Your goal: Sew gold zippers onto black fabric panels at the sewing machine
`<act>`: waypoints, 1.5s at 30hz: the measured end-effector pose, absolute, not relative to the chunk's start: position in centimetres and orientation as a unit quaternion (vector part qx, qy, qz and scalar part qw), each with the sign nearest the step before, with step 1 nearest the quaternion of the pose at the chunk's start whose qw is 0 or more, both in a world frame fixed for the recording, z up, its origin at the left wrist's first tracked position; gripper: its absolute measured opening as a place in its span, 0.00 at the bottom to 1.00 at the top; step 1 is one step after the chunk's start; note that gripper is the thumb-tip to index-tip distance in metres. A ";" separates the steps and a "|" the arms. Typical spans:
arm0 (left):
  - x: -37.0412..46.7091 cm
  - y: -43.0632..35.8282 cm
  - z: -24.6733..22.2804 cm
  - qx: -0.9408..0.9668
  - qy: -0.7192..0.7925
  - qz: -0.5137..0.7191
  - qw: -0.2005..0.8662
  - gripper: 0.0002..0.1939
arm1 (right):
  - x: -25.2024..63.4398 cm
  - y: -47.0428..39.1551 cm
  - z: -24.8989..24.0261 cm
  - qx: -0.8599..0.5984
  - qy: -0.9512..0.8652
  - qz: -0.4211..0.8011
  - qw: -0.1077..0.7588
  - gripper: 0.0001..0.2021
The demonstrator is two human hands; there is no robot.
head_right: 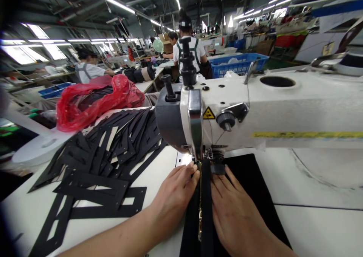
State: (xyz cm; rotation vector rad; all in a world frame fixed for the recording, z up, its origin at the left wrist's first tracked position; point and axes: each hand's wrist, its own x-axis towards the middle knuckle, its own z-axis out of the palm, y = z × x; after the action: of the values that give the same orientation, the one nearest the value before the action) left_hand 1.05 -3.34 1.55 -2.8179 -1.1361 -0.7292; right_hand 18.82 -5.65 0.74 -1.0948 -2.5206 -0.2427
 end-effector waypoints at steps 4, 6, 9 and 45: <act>1.1 -3.3 1.7 -0.906 -0.360 -0.223 0.006 0.14 | 18.8 -5.7 0.7 -0.385 -0.897 -0.092 0.198 0.30; 1.1 -3.3 1.7 -0.905 -0.360 -0.226 0.007 0.13 | 18.8 -5.7 0.7 -0.386 -0.896 -0.097 0.195 0.30; 1.2 -3.3 1.6 -0.904 -0.359 -0.232 0.013 0.12 | 18.8 -5.6 0.7 -0.388 -0.899 -0.092 0.182 0.30; -0.4 -5.1 1.7 -0.915 -0.318 -0.248 0.030 0.12 | 19.5 -8.0 0.7 -0.374 -0.900 -0.135 0.180 0.30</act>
State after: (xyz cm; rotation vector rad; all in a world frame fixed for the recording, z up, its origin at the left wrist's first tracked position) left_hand -0.42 -5.07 1.74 -2.8210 -0.9792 -0.7644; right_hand 19.48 -7.99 0.68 -1.0574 -2.5420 -0.3824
